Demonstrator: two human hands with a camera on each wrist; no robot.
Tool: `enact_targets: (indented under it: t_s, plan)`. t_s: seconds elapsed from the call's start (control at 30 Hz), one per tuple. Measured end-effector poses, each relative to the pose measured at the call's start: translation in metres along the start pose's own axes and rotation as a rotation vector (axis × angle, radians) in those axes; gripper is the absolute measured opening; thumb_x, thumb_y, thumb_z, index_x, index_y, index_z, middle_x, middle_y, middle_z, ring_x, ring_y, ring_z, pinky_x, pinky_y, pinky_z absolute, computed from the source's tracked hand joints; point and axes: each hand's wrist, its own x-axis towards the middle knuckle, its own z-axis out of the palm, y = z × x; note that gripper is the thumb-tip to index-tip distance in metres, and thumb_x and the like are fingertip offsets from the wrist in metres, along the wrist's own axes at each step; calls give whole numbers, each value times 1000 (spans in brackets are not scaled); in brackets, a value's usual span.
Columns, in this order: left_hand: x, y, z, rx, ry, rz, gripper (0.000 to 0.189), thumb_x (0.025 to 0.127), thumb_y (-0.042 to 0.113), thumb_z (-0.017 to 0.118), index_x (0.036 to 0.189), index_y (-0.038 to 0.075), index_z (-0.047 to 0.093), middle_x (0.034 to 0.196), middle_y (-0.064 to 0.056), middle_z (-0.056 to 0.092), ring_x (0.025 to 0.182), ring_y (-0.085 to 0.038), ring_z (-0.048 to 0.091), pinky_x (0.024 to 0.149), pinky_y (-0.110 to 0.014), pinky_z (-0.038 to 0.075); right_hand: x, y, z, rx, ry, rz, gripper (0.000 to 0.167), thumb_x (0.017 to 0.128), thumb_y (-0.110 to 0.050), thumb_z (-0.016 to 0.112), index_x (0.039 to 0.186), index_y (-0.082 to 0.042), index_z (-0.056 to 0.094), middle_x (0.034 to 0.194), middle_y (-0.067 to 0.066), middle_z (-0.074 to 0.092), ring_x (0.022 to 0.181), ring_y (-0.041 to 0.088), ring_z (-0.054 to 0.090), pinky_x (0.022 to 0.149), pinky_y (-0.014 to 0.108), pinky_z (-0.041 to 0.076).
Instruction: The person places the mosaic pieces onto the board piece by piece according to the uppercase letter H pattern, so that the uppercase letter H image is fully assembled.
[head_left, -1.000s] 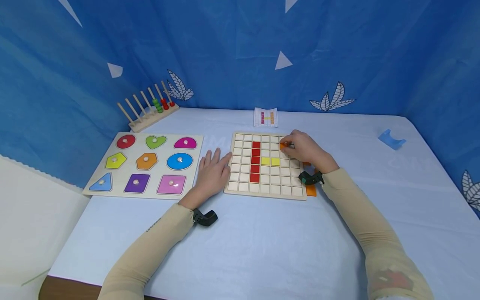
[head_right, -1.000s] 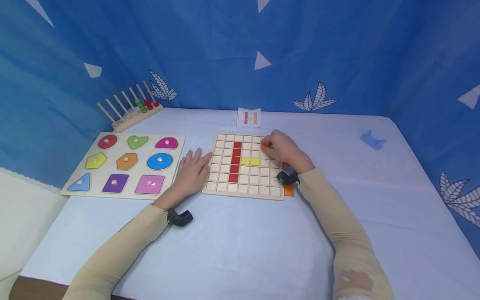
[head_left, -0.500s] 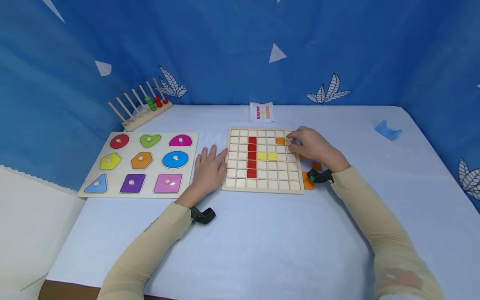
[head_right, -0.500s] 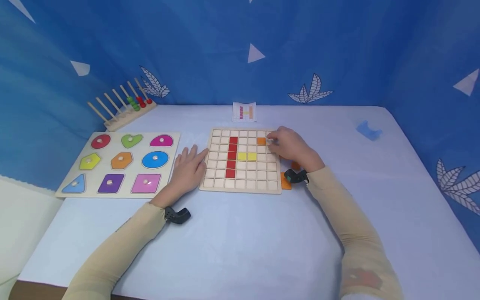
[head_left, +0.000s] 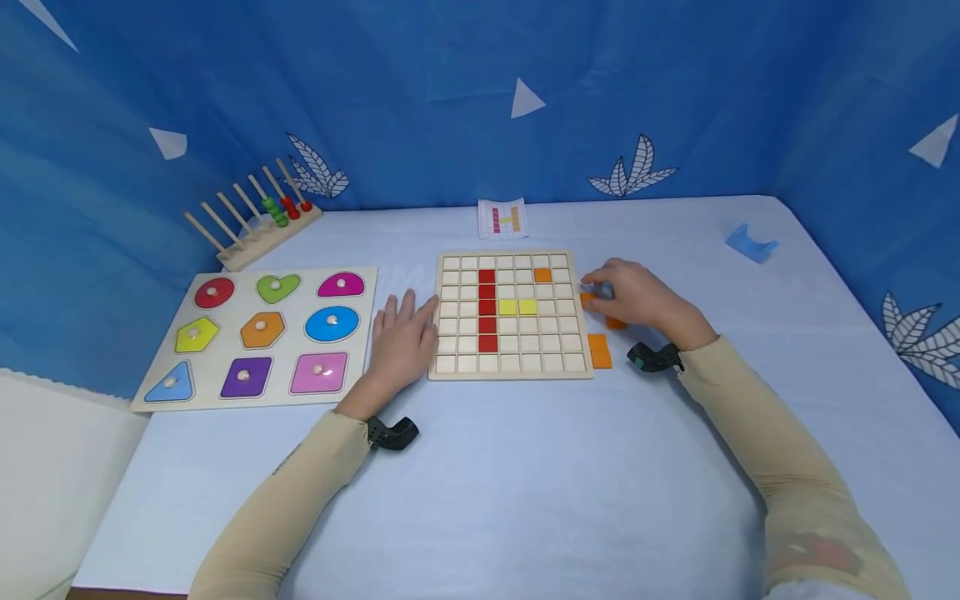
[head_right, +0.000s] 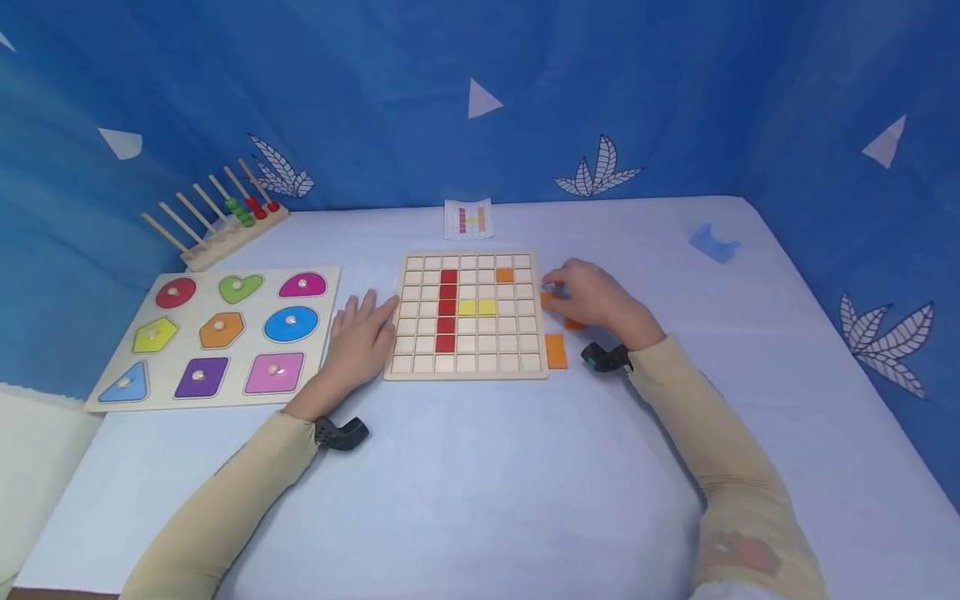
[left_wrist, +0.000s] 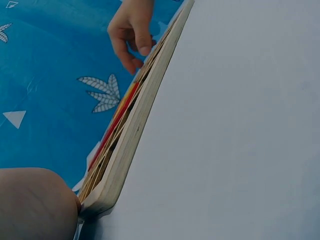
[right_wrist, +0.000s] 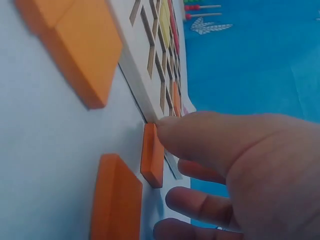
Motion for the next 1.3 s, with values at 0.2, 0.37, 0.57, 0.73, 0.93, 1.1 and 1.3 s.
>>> enact_targets:
  t_s: [0.2,0.37,0.57,0.73,0.93,1.1,1.3]
  plan:
    - [-1,0,0,-3,0,-3,53,104,24,39,156,12,44,167,-27,22,157,-49,7,124,-67,5,0,1,1,-13,-29,-19,37,90,-17,75,123,-1,72,101,16,67,78,23,52,65,30,44]
    - [-1,1,-1,-2,-8,-11,53,104,25,38,156,12,43,167,-26,22,158,-48,6,125,-66,5,0,4,3,-7,-30,-31,35,89,-15,75,122,0,73,101,15,68,77,23,52,65,30,45]
    - [-2,2,-2,-5,-11,-15,53,105,24,38,156,13,43,168,-26,22,158,-48,6,125,-66,4,0,5,5,4,-22,-37,34,89,-13,75,121,0,73,100,15,68,77,23,52,64,29,44]
    - [-2,2,-2,-4,-12,-16,53,105,25,38,156,13,43,168,-25,21,158,-48,5,125,-65,4,-2,3,5,9,-30,-28,34,90,-12,74,122,0,73,100,15,67,79,23,52,66,30,44]
    - [-3,3,-2,-15,-10,-12,53,105,24,40,156,12,43,168,-25,21,158,-48,5,125,-65,3,-2,4,6,12,-31,-22,34,90,-12,74,121,0,73,100,15,66,80,25,51,67,31,45]
    - [-3,2,-2,-18,-14,-8,53,105,24,39,156,12,43,168,-26,21,158,-48,4,125,-64,3,-2,3,7,13,-23,-19,33,89,-12,75,120,1,74,99,15,66,81,24,52,67,31,46]
    - [-2,1,-3,-13,-15,-7,53,105,24,38,156,13,43,168,-25,21,158,-48,4,125,-64,3,-1,2,6,9,-14,-28,33,90,-12,75,120,0,74,100,15,66,80,24,52,67,31,46]
